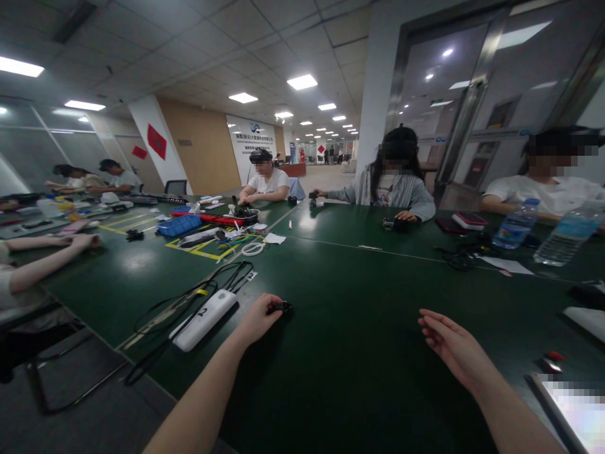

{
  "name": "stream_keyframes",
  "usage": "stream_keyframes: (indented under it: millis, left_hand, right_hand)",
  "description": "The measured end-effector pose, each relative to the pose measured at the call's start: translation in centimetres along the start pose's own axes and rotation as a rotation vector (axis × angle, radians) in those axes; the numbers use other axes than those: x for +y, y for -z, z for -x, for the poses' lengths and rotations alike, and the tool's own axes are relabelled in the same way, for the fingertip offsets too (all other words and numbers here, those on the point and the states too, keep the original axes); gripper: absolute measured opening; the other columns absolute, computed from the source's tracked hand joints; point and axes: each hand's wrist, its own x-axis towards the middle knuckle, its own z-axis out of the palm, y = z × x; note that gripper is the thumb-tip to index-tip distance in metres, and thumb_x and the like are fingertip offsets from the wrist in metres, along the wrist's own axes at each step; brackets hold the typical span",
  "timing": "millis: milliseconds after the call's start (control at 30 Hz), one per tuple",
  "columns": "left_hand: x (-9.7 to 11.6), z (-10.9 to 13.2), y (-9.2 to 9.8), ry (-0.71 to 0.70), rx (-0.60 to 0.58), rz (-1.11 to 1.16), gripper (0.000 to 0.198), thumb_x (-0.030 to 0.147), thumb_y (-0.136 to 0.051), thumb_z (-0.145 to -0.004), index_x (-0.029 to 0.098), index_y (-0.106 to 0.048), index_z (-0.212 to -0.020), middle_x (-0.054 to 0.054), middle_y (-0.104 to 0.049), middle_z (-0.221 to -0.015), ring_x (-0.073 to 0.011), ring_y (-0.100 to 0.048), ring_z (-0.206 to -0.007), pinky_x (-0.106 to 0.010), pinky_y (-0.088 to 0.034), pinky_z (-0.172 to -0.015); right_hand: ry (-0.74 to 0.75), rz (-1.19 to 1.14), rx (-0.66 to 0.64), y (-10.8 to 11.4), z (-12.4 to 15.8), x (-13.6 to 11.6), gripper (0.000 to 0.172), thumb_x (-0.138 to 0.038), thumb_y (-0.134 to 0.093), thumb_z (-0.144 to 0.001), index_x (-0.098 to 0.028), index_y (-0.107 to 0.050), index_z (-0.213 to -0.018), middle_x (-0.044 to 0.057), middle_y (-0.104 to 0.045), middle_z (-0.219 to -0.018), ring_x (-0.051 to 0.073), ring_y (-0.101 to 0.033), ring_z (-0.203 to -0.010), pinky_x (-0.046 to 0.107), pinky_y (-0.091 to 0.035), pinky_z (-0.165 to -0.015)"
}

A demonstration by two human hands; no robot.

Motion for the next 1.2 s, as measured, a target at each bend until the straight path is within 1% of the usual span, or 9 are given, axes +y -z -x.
stream_keyframes:
  millis: [133, 300, 567, 667, 733, 833, 900, 1033, 1200]
  left_hand:
    - [0.0, -0.1, -0.1, 0.029, -0.003, 0.041, 0.021, 0.026, -0.052, -0.069, 0.019, -0.056, -0.088, -0.003, -0.059, -0.087, -0.0159, -0.055, -0.082, -0.028, -0.043, -0.073]
    - [-0.1, -0.3, -0.4, 0.117, 0.044, 0.082, 0.023, 0.031, -0.052, -0.069, 0.019, -0.053, -0.088, -0.003, -0.061, -0.086, -0.0162, -0.057, -0.08, -0.029, -0.044, -0.073]
    - [-0.5, -0.4, -0.6, 0.114, 0.062, 0.094, 0.02, 0.033, -0.049, -0.071, 0.019, -0.051, -0.085, -0.003, -0.06, -0.084, -0.0161, -0.057, -0.079, -0.027, -0.045, -0.07]
    - [-0.6, -0.4, -0.7, 0.123, 0.083, 0.049, 0.019, 0.032, -0.05, -0.072, 0.019, -0.051, -0.085, -0.003, -0.061, -0.084, -0.0163, -0.058, -0.079, -0.027, -0.044, -0.069]
    - [-0.5, -0.4, -0.7, 0.14, 0.11, -0.041, 0.016, 0.029, -0.049, -0.073, 0.02, -0.051, -0.086, -0.003, -0.061, -0.087, -0.0165, -0.058, -0.08, -0.027, -0.044, -0.07]
    - [-0.4, -0.2, -0.5, 0.143, 0.15, -0.213, 0.016, 0.026, -0.048, -0.074, 0.022, -0.052, -0.089, -0.004, -0.059, -0.097, -0.0163, -0.057, -0.083, -0.027, -0.041, -0.072]
    - [-0.1, -0.1, -0.4, 0.139, 0.143, -0.287, 0.016, 0.027, -0.049, -0.074, 0.023, -0.052, -0.09, -0.003, -0.058, -0.1, -0.0163, -0.057, -0.083, -0.026, -0.041, -0.072]
    - [0.4, 0.1, -0.4, 0.159, 0.088, -0.262, 0.018, 0.033, -0.047, -0.077, 0.024, -0.053, -0.091, -0.002, -0.062, -0.093, -0.0178, -0.058, -0.083, -0.026, -0.04, -0.07]
    - [0.5, 0.1, -0.5, 0.195, 0.109, -0.192, 0.02, 0.036, -0.043, -0.079, 0.023, -0.053, -0.091, -0.003, -0.064, -0.089, -0.0182, -0.059, -0.083, -0.026, -0.04, -0.069]
  right_hand:
    - [-0.004, 0.004, -0.007, 0.2, -0.2, 0.1, 0.016, -0.018, -0.06, -0.071, -0.023, -0.063, -0.086, 0.001, -0.062, -0.077, 0.011, -0.055, -0.065, 0.017, -0.047, -0.051]
    - [-0.005, 0.002, -0.005, 0.0, 0.1, -0.1, 0.017, -0.017, -0.06, -0.07, -0.022, -0.063, -0.086, 0.002, -0.062, -0.077, 0.011, -0.055, -0.064, 0.018, -0.048, -0.051]
    - [0.012, -0.001, -0.005, -0.2, 0.6, -0.3, 0.017, -0.017, -0.061, -0.069, -0.022, -0.064, -0.085, 0.002, -0.063, -0.075, 0.011, -0.055, -0.063, 0.017, -0.047, -0.05]
    - [0.014, 0.001, -0.002, -0.3, 0.7, -0.3, 0.016, -0.018, -0.06, -0.07, -0.022, -0.063, -0.086, 0.002, -0.062, -0.075, 0.011, -0.055, -0.064, 0.017, -0.047, -0.05]
    - [0.015, 0.003, -0.002, -0.2, 0.6, -0.3, 0.016, -0.019, -0.06, -0.07, -0.021, -0.063, -0.086, 0.002, -0.062, -0.076, 0.011, -0.055, -0.064, 0.017, -0.047, -0.05]
    - [0.018, 0.012, -0.012, 0.0, 0.2, 0.0, 0.019, -0.02, -0.061, -0.07, -0.022, -0.063, -0.088, 0.002, -0.063, -0.077, 0.012, -0.055, -0.065, 0.018, -0.048, -0.052]
    - [0.03, 0.017, -0.02, 0.2, -0.1, 0.2, 0.02, -0.021, -0.062, -0.068, -0.022, -0.063, -0.088, 0.002, -0.063, -0.078, 0.012, -0.055, -0.065, 0.019, -0.048, -0.052]
    - [0.027, 0.023, -0.032, 0.5, -0.3, 0.2, 0.021, -0.022, -0.063, -0.067, -0.022, -0.063, -0.088, 0.002, -0.063, -0.079, 0.013, -0.056, -0.066, 0.02, -0.049, -0.053]
    - [0.02, 0.018, -0.006, 0.0, 0.4, -0.3, 0.018, -0.019, -0.063, -0.067, -0.022, -0.064, -0.085, 0.002, -0.064, -0.076, 0.013, -0.056, -0.064, 0.02, -0.048, -0.052]
